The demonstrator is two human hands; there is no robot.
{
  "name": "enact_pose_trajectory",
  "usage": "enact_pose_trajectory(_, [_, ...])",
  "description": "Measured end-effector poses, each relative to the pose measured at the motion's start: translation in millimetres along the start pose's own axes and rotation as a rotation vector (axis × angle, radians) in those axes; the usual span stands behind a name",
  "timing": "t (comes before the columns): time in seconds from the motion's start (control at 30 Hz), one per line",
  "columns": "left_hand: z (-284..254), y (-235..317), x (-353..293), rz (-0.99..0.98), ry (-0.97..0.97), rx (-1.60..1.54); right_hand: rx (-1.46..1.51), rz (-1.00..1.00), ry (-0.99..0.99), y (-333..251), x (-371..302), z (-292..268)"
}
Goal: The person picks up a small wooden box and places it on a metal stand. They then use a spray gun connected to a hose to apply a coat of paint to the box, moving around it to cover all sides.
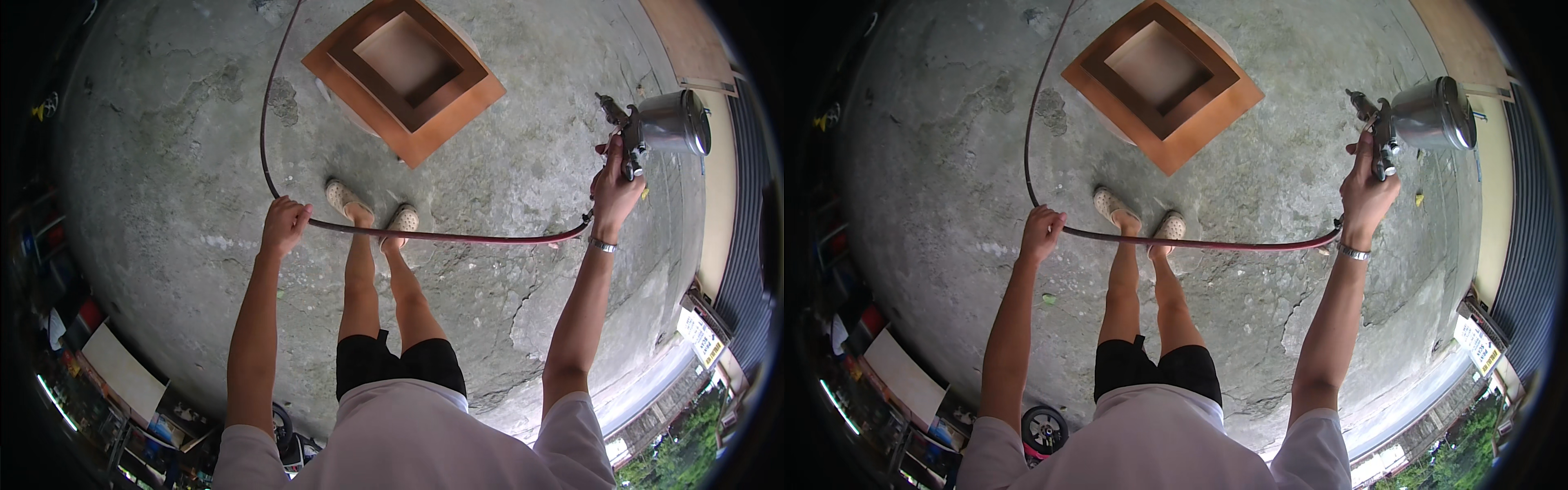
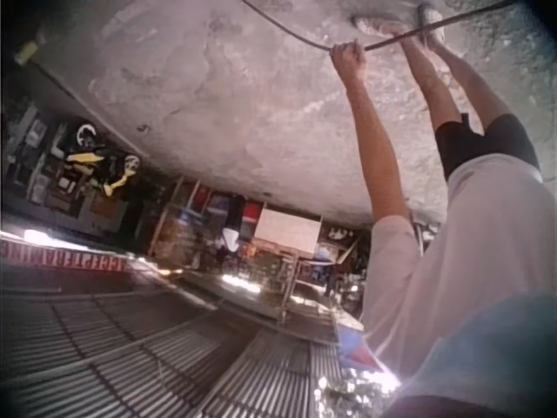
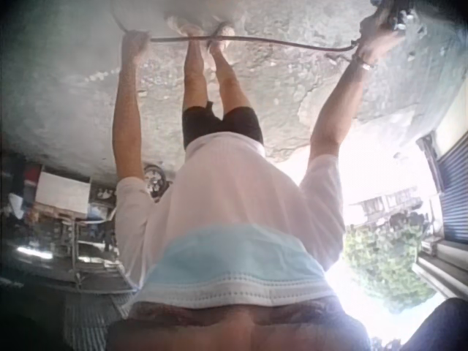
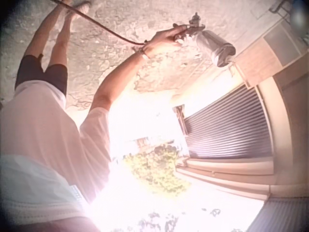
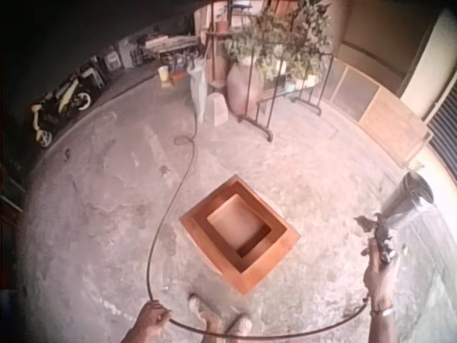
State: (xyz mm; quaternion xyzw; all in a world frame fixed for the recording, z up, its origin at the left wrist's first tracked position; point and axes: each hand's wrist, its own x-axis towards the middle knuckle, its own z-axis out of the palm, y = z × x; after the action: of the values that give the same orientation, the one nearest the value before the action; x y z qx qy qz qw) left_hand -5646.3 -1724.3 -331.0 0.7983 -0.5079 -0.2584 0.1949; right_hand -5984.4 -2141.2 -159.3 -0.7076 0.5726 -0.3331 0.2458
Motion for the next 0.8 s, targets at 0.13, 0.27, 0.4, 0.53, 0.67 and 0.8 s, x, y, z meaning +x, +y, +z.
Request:
enact_pose_trajectory(0.13, [-16, 19, 23, 0.104, 0.107, 0.017, -0.247, 0.022, -0.016, 13, 22, 5])
enact_pose_trajectory(0.27, [-28, 36, 31, 0.175, 0.176, 0.007, -0.260, -0.266, -0.040, 21, 11, 25])
enact_pose_trajectory(0.4, [-44, 31, 27, 0.164, 0.163, 0.008, -0.176, -0.062, -0.311, 21, -38, 43])
enact_pose_trajectory(0.53, [-57, 14, 17, 0.155, 0.112, 0.045, 0.025, 0.006, -0.444, 5, -100, 63])
enact_pose_trajectory(0.67, [-69, -4, 4, 0.140, 0.090, 0.079, 0.067, 0.059, -0.570, -22, -146, 56])
enact_pose_trajectory(0.8, [-78, -14, -5, 0.123, 0.075, 0.068, 0.162, 0.154, -0.723, -41, -175, 38])
